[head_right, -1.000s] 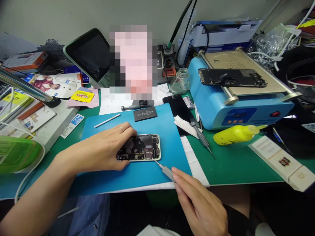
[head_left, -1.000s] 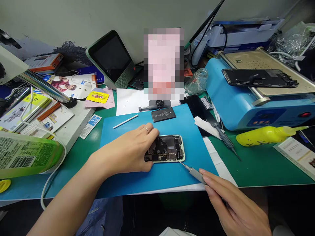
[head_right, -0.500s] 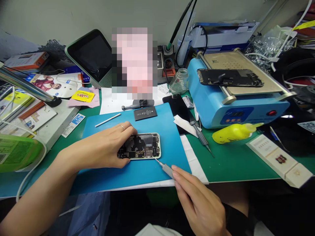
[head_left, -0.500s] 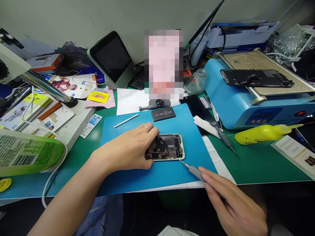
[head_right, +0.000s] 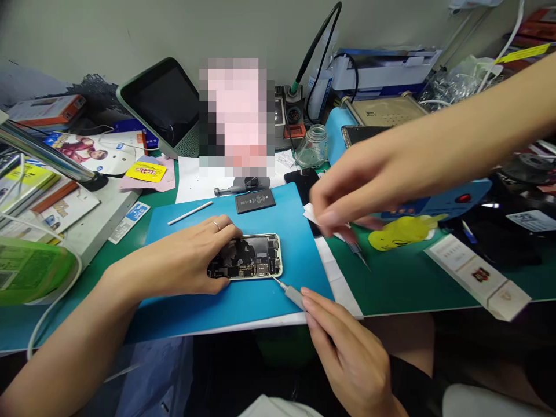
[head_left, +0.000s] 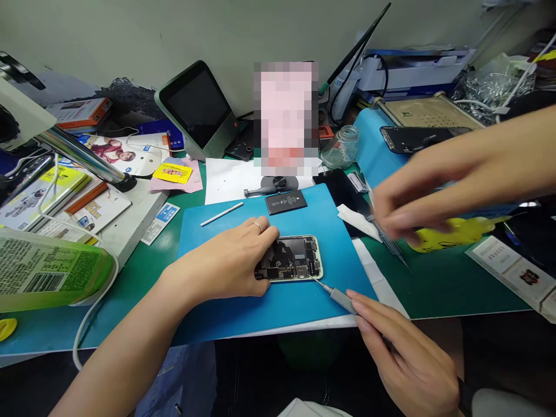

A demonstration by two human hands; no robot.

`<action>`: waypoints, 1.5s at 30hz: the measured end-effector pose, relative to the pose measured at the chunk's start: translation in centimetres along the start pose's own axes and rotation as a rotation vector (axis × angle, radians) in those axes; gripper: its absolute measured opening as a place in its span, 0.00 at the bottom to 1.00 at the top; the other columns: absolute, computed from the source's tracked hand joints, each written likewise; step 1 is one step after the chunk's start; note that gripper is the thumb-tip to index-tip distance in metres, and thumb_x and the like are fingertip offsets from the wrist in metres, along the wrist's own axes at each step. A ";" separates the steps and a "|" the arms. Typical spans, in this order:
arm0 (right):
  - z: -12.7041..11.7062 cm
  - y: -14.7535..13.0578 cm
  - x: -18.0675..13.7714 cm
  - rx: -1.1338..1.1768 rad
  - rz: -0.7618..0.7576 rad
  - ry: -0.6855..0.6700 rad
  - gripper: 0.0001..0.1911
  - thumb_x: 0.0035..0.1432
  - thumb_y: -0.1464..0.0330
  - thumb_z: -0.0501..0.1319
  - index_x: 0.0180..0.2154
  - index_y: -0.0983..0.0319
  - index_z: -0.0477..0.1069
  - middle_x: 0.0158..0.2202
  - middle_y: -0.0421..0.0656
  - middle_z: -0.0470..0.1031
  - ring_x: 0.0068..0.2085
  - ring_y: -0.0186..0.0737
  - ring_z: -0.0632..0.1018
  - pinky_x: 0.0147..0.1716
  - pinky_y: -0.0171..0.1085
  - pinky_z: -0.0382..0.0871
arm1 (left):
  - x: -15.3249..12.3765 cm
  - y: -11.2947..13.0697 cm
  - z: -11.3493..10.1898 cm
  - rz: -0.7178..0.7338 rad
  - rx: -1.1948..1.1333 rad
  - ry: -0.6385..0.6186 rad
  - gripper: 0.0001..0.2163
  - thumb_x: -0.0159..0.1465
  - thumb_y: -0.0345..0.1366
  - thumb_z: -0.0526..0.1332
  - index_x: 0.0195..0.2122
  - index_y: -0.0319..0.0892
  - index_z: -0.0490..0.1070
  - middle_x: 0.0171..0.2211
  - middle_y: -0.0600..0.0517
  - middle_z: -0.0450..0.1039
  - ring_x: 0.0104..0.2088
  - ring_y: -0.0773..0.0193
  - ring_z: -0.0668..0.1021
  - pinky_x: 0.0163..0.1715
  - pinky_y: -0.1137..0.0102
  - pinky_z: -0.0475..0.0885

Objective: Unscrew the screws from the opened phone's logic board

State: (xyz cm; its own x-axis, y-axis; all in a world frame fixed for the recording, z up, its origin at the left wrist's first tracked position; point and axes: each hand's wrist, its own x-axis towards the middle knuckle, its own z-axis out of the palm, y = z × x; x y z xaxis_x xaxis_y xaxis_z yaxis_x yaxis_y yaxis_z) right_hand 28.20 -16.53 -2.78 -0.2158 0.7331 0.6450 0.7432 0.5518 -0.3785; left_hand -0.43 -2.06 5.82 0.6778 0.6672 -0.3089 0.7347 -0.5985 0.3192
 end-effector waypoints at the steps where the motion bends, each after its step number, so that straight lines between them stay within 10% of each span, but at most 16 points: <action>1: 0.0 0.0 0.0 -0.004 0.000 0.005 0.22 0.64 0.83 0.68 0.57 0.63 0.82 0.50 0.45 0.89 0.46 0.36 0.90 0.58 0.28 0.82 | 0.0 0.0 0.0 0.002 0.002 0.004 0.16 0.63 0.37 0.66 0.51 0.45 0.68 0.49 0.49 0.69 0.48 0.53 0.76 0.46 0.60 0.72; 34: 0.4 0.2 -0.3 -0.005 0.052 0.023 0.12 0.69 0.80 0.65 0.48 0.61 0.81 0.45 0.44 0.89 0.42 0.38 0.91 0.50 0.32 0.87 | 0.2 -0.3 -0.1 0.031 0.040 0.010 0.16 0.62 0.39 0.68 0.47 0.45 0.66 0.47 0.48 0.68 0.49 0.52 0.76 0.45 0.60 0.72; 45: 0.4 0.2 -0.1 0.067 0.085 0.035 0.32 0.64 0.82 0.68 0.63 0.48 0.79 0.50 0.38 0.89 0.42 0.44 0.91 0.44 0.39 0.91 | 0.2 -0.1 -0.4 0.025 0.034 0.000 0.17 0.63 0.40 0.68 0.49 0.45 0.66 0.49 0.46 0.71 0.51 0.50 0.77 0.44 0.59 0.72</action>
State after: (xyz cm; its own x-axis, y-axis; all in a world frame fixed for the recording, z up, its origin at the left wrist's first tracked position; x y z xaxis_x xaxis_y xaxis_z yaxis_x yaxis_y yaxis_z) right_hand 28.10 -16.29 -3.20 -0.1307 0.7643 0.6315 0.7136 0.5147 -0.4752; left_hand -0.35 -1.66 6.09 0.6960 0.6520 -0.3008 0.7180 -0.6297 0.2965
